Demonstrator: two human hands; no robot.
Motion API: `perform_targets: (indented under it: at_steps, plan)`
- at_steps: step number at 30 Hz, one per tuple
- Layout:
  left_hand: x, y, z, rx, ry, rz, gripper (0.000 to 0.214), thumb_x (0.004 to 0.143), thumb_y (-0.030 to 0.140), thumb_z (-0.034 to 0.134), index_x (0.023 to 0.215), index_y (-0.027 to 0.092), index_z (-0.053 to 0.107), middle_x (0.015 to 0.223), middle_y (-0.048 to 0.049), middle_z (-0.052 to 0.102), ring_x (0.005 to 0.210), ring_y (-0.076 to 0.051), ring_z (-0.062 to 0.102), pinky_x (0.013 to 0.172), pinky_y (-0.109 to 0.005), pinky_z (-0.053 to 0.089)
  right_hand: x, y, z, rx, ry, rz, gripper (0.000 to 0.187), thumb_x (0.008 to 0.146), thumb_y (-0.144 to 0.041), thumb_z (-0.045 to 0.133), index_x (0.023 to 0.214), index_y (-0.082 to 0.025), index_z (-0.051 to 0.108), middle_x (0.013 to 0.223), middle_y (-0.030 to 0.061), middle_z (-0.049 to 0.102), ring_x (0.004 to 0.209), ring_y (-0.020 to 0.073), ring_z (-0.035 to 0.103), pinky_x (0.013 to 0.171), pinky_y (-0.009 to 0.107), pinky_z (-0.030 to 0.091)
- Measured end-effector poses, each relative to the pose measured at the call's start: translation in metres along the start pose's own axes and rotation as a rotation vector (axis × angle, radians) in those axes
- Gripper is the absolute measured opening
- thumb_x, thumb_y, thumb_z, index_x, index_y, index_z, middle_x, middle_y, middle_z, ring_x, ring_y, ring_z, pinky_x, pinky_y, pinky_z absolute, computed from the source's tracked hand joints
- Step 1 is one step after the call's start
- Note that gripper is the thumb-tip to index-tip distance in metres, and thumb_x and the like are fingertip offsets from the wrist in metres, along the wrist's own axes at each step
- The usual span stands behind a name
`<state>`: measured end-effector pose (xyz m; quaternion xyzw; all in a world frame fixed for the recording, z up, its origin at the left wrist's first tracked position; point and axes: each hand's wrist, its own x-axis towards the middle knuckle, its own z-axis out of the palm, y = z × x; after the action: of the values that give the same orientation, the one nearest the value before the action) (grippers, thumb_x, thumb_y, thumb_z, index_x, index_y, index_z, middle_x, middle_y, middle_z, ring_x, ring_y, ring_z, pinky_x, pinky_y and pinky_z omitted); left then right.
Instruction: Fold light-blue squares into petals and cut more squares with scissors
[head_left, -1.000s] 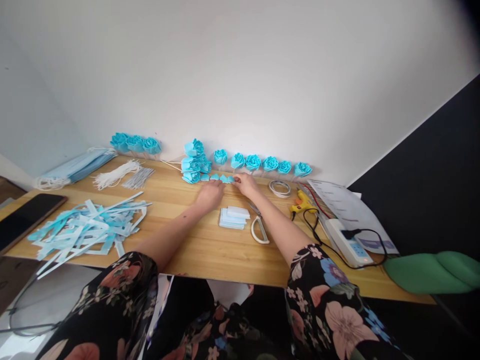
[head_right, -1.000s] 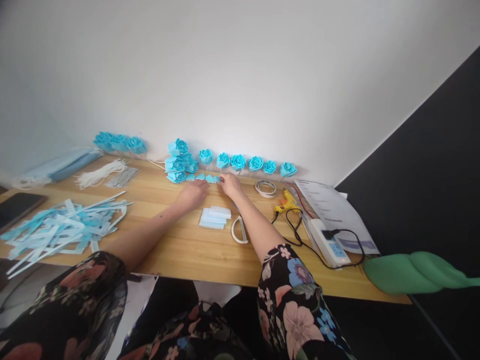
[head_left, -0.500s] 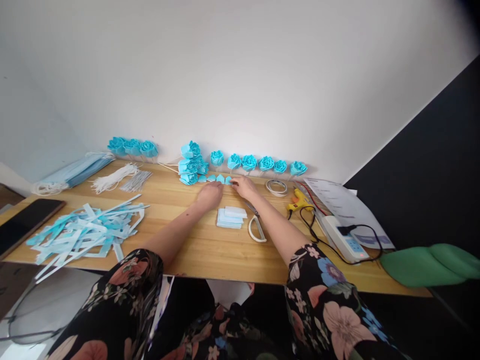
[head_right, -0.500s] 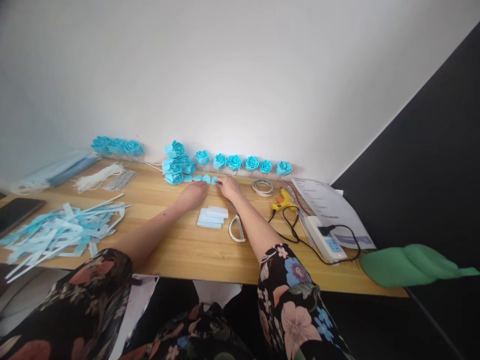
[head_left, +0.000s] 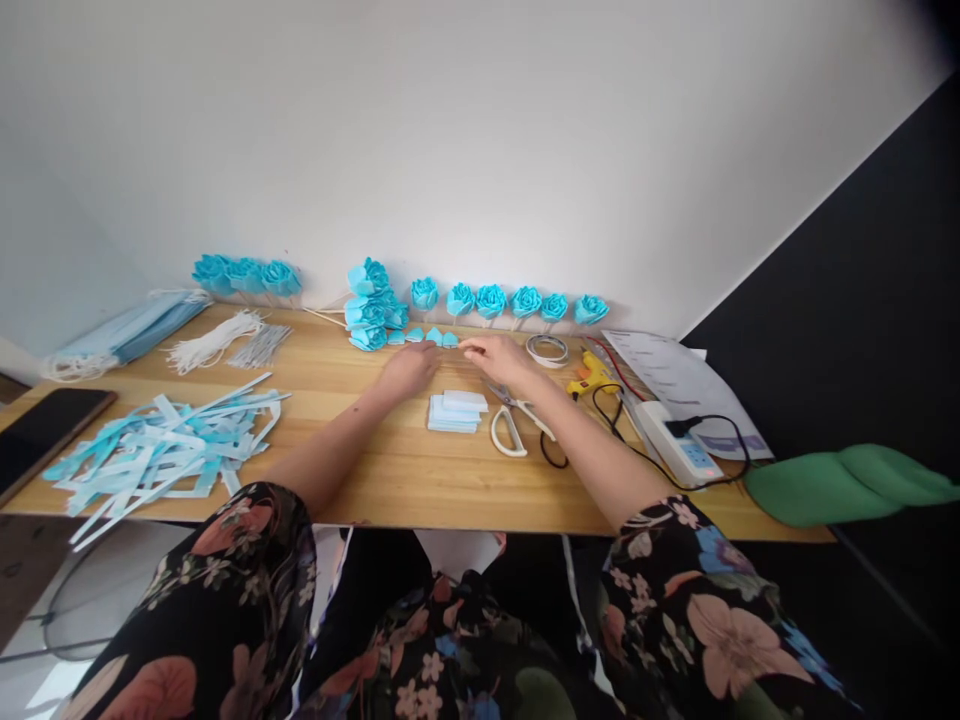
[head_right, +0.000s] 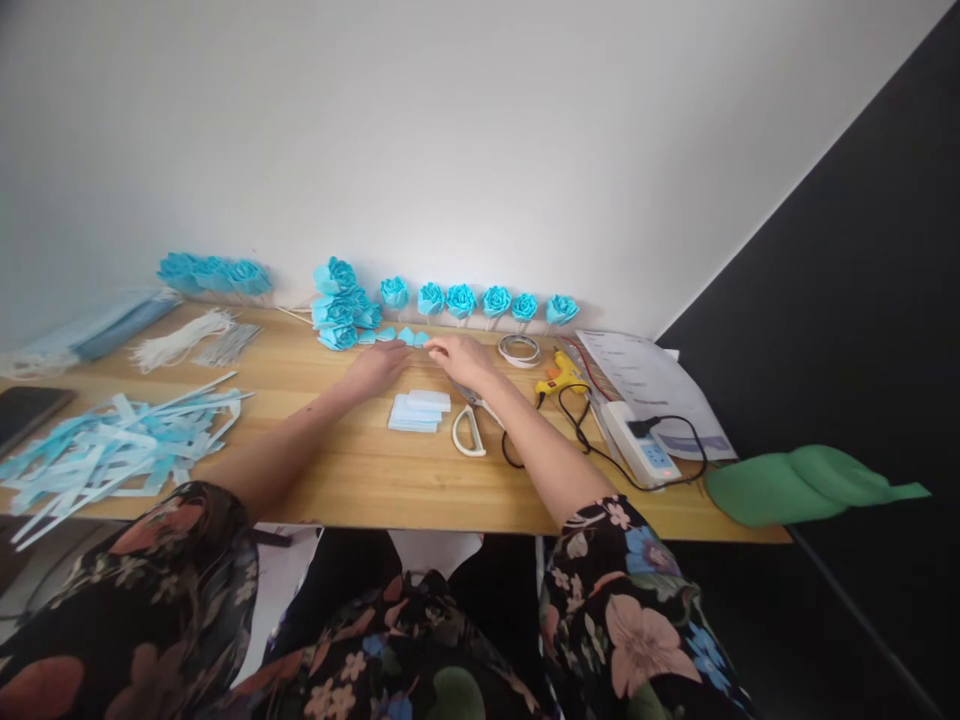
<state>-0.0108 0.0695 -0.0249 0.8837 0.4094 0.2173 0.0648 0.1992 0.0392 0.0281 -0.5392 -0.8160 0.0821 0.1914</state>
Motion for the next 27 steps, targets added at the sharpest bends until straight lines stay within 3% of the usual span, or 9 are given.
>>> perform_targets:
  at_steps: [4,6,10,13,22,27]
  plan:
    - [-0.003,0.012,-0.009,-0.150,0.089,-0.055,0.036,0.087,0.016,0.045,0.117,0.015,0.065,0.123,-0.0097,0.066,0.115,-0.023,0.059,0.101,-0.035,0.044,-0.038,-0.016,-0.013,0.043,-0.093,-0.104,0.024,0.091,-0.024,0.054,0.106,-0.026,0.073,0.105,-0.0004,0.075,0.091,0.0175,0.067,0.074,0.025,0.044]
    - [-0.005,0.025,-0.016,-0.268,0.100,-0.125,0.035,0.088,0.020,0.045,0.115,0.015,0.068,0.114,-0.0088,0.071,0.103,-0.021,0.065,0.093,-0.033,0.048,-0.054,-0.019,-0.016,0.043,-0.109,-0.144,0.024,0.091,-0.022,0.053,0.105,-0.026,0.072,0.106,-0.0002,0.074,0.092,0.0171,0.067,0.074,0.025,0.043]
    - [-0.012,0.052,-0.024,-0.459,0.048,-0.127,0.036,0.088,0.026,0.047,0.116,0.016,0.068,0.101,-0.0064,0.075,0.085,-0.018,0.068,0.078,-0.028,0.051,-0.076,-0.019,-0.017,0.005,-0.072,-0.158,0.021,0.089,-0.021,0.056,0.102,-0.024,0.072,0.100,0.0015,0.074,0.089,0.0169,0.065,0.073,0.025,0.041]
    - [-0.021,0.063,-0.021,-0.481,-0.014,-0.121,0.037,0.088,0.027,0.048,0.118,0.016,0.068,0.095,-0.0051,0.076,0.078,-0.017,0.067,0.073,-0.027,0.050,-0.088,-0.017,-0.016,-0.036,-0.049,-0.142,0.019,0.089,-0.020,0.057,0.100,-0.023,0.072,0.097,0.0038,0.073,0.092,0.0187,0.064,0.075,0.027,0.042]
    - [-0.033,0.054,-0.003,-0.384,-0.068,-0.023,0.035,0.090,0.030,0.048,0.114,0.018,0.070,0.113,-0.0065,0.072,0.098,-0.021,0.067,0.086,-0.030,0.050,-0.136,0.006,-0.017,-0.051,0.161,0.074,0.024,0.090,-0.021,0.054,0.109,-0.018,0.069,0.104,0.0095,0.070,0.099,0.0233,0.062,0.089,0.036,0.047]
    - [-0.032,0.054,-0.001,-0.353,-0.054,0.017,0.033,0.089,0.031,0.049,0.107,0.019,0.073,0.108,-0.0069,0.074,0.095,-0.022,0.068,0.087,-0.032,0.051,-0.138,0.017,-0.012,-0.088,0.193,0.114,0.029,0.090,-0.020,0.053,0.116,-0.018,0.066,0.110,0.0105,0.069,0.106,0.0240,0.061,0.094,0.038,0.046]
